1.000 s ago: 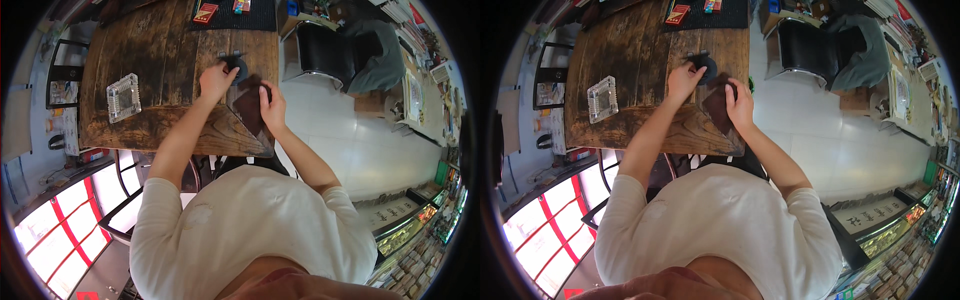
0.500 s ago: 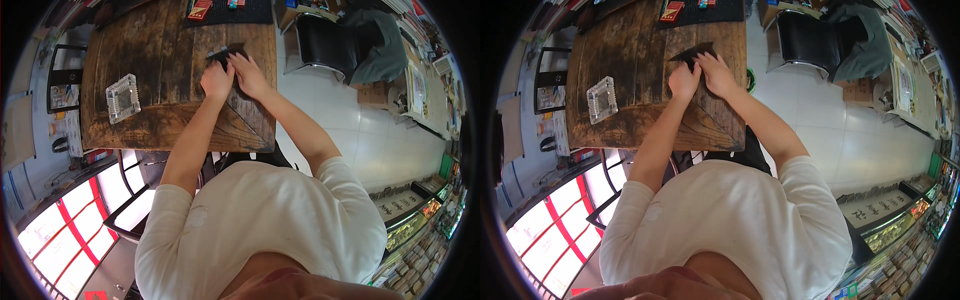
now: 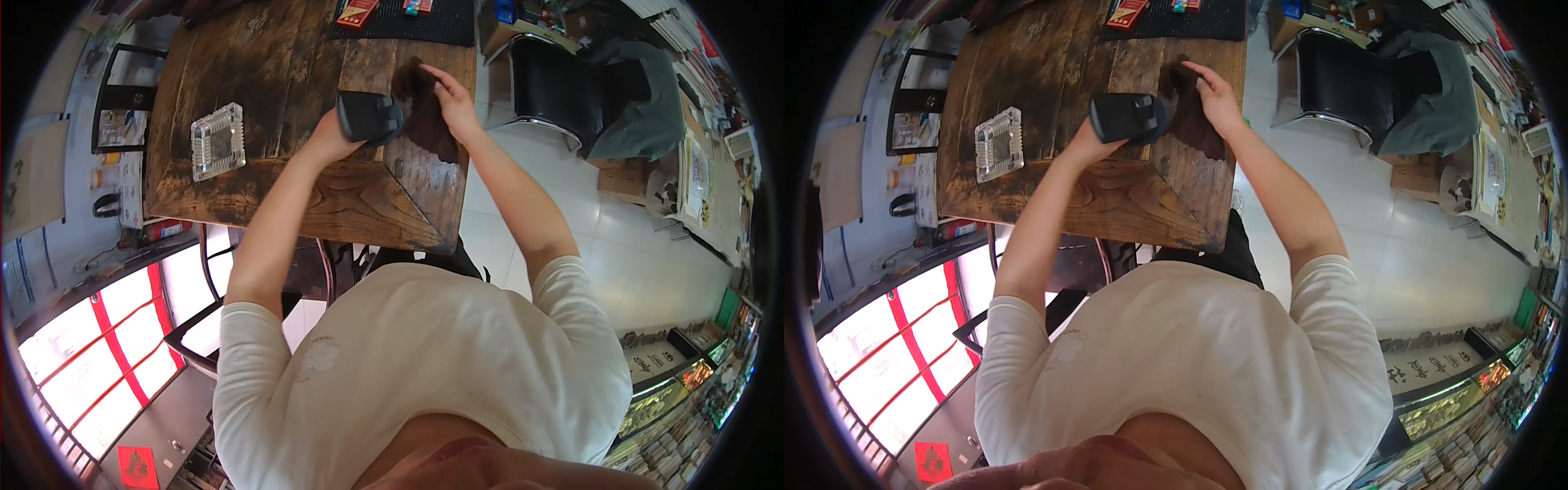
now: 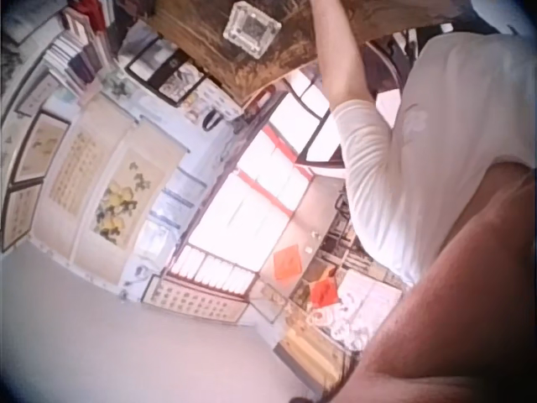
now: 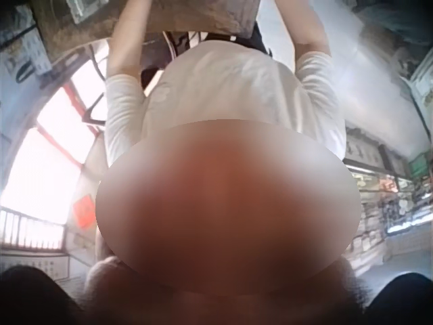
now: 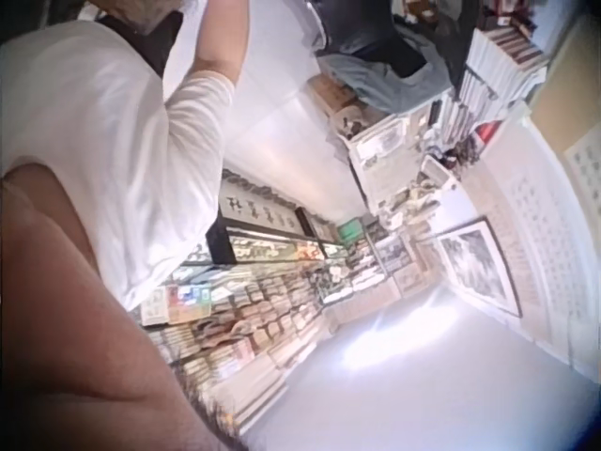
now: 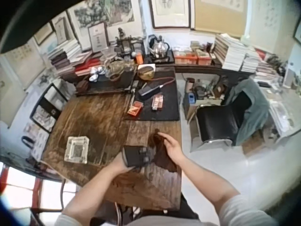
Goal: The person wipes a wooden table with a dark cloth, then washes a glass ashtray and the cloth at a sink. They return to the table to wipe it again, moving a small wooden block and a tea tray while cleaning around them. Finally, they rinse a small ceramic bowl at the sink.
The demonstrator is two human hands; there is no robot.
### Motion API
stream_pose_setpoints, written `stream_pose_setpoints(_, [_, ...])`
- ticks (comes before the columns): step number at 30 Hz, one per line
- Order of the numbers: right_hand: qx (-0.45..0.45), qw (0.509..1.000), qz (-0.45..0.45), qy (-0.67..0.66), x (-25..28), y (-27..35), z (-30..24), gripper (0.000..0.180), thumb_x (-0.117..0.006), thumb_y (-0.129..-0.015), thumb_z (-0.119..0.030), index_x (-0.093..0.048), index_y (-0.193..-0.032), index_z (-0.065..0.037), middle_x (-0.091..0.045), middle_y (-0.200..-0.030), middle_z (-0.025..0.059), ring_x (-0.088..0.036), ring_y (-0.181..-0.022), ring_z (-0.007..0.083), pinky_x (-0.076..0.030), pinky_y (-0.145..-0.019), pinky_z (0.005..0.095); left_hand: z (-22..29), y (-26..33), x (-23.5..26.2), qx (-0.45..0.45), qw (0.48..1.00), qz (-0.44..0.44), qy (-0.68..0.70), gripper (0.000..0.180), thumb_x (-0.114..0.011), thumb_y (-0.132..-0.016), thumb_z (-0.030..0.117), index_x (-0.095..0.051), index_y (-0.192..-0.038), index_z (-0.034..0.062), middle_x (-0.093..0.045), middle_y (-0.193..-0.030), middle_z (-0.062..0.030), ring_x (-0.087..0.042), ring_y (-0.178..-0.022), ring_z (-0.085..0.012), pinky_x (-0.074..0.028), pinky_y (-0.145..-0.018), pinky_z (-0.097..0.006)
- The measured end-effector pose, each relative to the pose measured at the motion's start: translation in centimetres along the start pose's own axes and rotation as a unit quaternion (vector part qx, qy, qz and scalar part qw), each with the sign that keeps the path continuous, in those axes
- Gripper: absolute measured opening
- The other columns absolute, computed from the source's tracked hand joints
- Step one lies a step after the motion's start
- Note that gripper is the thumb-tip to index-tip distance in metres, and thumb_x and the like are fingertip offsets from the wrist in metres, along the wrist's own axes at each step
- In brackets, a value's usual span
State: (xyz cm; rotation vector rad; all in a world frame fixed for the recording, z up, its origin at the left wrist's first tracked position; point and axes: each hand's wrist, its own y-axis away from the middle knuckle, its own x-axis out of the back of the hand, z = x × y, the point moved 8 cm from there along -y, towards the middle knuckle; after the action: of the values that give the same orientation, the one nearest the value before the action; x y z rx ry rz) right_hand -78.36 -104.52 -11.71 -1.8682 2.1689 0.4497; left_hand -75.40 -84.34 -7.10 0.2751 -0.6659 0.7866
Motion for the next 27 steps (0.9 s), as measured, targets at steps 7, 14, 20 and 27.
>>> stream_pose_setpoints(7, [0.279, 0.729, -0.223, 0.584, -8.8, 2.1, 2.2, 0.049, -0.051, -0.09, -0.012, -0.043, -0.138, -0.008, -0.044, -0.142, 0.0114, -0.037, -0.134, 0.0282, -0.027, -0.112, 0.0399, -1.2, 1.2, 0.5, 0.118, 0.984, -0.062, -0.121, 0.029, -0.063, -0.082, 0.014, -0.062, -0.108, 0.0018, -0.064, -0.108, -0.0183, -0.06, -0.104, -0.0334, -0.049, -0.087, -0.04])
stream_pose_setpoints(14, [0.229, 0.692, -0.219, 0.649, -8.1, 10.9, 2.3, 0.052, -0.052, -0.089, -0.019, -0.041, -0.137, -0.004, -0.041, -0.142, 0.0128, -0.036, -0.133, 0.0283, -0.027, -0.111, 0.0447, -4.8, 2.0, -1.0, 0.047, 0.988, -0.044, -0.14, 0.029, -0.063, -0.079, 0.008, -0.06, -0.107, 0.0006, -0.064, -0.104, -0.0203, -0.061, -0.101, -0.0341, -0.049, -0.086, -0.039])
stream_pose_setpoints(20, [0.19, 0.722, -0.039, 0.664, -10.1, 7.1, 2.3, 0.04, -0.05, -0.09, -0.021, -0.051, -0.122, 0.004, -0.046, -0.133, 0.0188, -0.038, -0.129, 0.0357, -0.029, -0.108, 0.0489, -3.3, 1.7, -0.9, 0.107, 0.994, -0.023, -0.022, 0.034, -0.064, -0.076, 0.006, -0.057, -0.108, 0.0009, -0.064, -0.104, -0.021, -0.061, -0.102, -0.0344, -0.049, -0.086, -0.037])
stream_pose_setpoints(27, [0.168, 0.695, -0.235, 0.658, -8.7, 13.9, 2.3, 0.053, -0.053, -0.088, -0.016, -0.04, -0.14, -0.012, -0.037, -0.145, 0.0138, -0.034, -0.135, 0.0317, -0.026, -0.111, 0.0476, -6.6, -2.0, 4.0, -0.038, 0.981, 0.023, -0.186, 0.034, -0.067, -0.074, 0.014, -0.061, -0.107, 0.0054, -0.063, -0.108, -0.0177, -0.059, -0.103, -0.037, -0.049, -0.086, -0.041])
